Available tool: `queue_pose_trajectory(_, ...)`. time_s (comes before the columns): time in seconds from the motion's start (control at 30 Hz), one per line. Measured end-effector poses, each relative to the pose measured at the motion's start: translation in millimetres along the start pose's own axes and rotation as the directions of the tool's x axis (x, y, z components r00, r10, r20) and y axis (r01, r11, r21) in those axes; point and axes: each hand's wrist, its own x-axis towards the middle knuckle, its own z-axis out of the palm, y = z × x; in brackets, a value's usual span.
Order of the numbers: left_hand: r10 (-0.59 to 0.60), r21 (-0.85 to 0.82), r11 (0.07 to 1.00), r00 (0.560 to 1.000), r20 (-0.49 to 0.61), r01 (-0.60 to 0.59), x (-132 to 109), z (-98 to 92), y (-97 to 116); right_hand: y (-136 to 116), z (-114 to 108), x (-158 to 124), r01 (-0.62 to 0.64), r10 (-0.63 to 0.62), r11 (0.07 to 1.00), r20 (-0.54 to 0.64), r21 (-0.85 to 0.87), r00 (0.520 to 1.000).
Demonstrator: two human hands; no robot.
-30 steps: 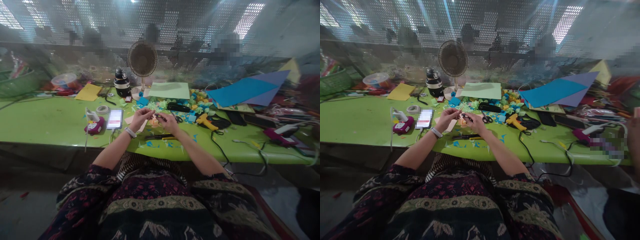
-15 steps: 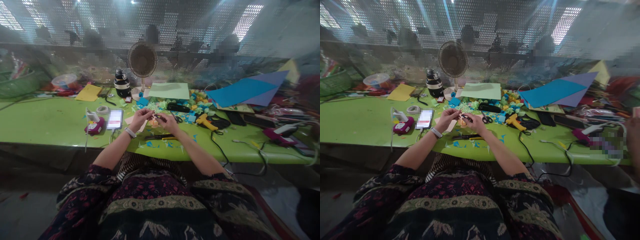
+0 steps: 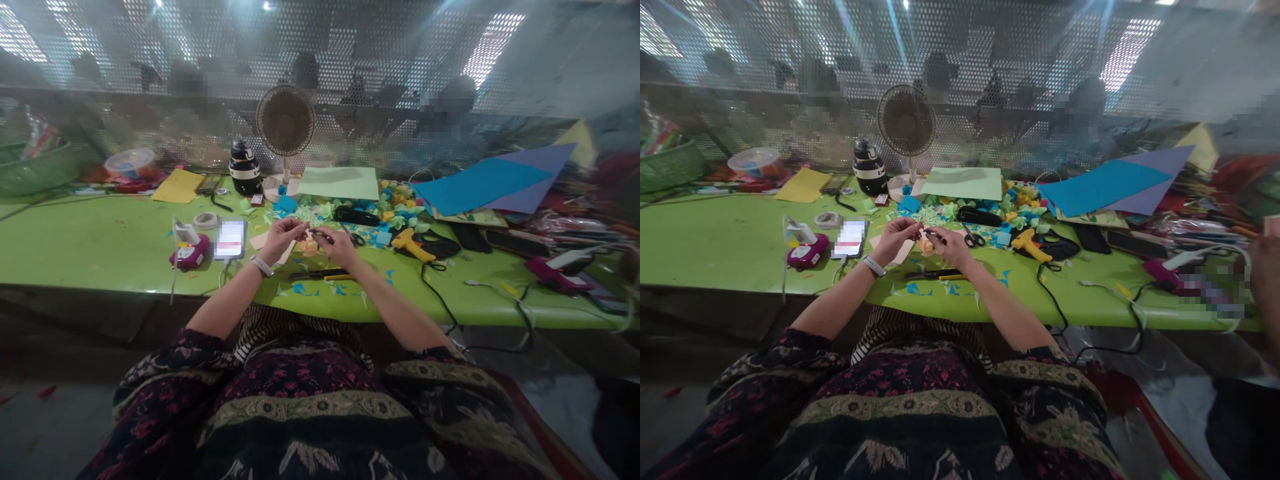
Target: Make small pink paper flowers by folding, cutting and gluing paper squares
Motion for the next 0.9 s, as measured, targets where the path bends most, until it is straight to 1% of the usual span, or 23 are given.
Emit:
queue_pose_trajectory(0.2, -0.051, -0.005, 0.999, 0.999, -0.004, 0.051, 1.0, -1.2, -1.1, 1.0, -0.4, -0.3, 0.014, -0.013, 1.0, 0.013, -0.006, 1.0)
queue_pose_trajectory(0.43, -0.032, 0.002, 0.999, 0.999, -0.013, 0.032, 1.2, -1.2, -0.7, -4.4, -0.5, -1.4, 0.026, -0.025, 1.0, 0.031, -0.015, 0.999)
queue_pose_trajectory(0.63, -0.043, -0.001, 0.999, 0.999, -0.014, 0.043, -0.3, 0.5, 1.5, -1.4, -0.1, -0.6, 0.016, -0.015, 1.0, 0.04, -0.002, 0.999)
queue_pose_trajectory(0.77, -0.058, -0.013, 0.998, 0.998, -0.001, 0.058, -1.0, 1.0, 3.1, 0.8, -0.2, -0.1, 0.013, -0.013, 1.0, 0.024, -0.012, 1.0)
queue_pose_trajectory(0.9, -0.048, 0.014, 0.999, 0.999, 0.0, 0.048, -0.6, 0.6, 3.3, 0.0, -0.5, 0.3, 0.038, -0.037, 0.999, 0.016, -0.009, 0.999)
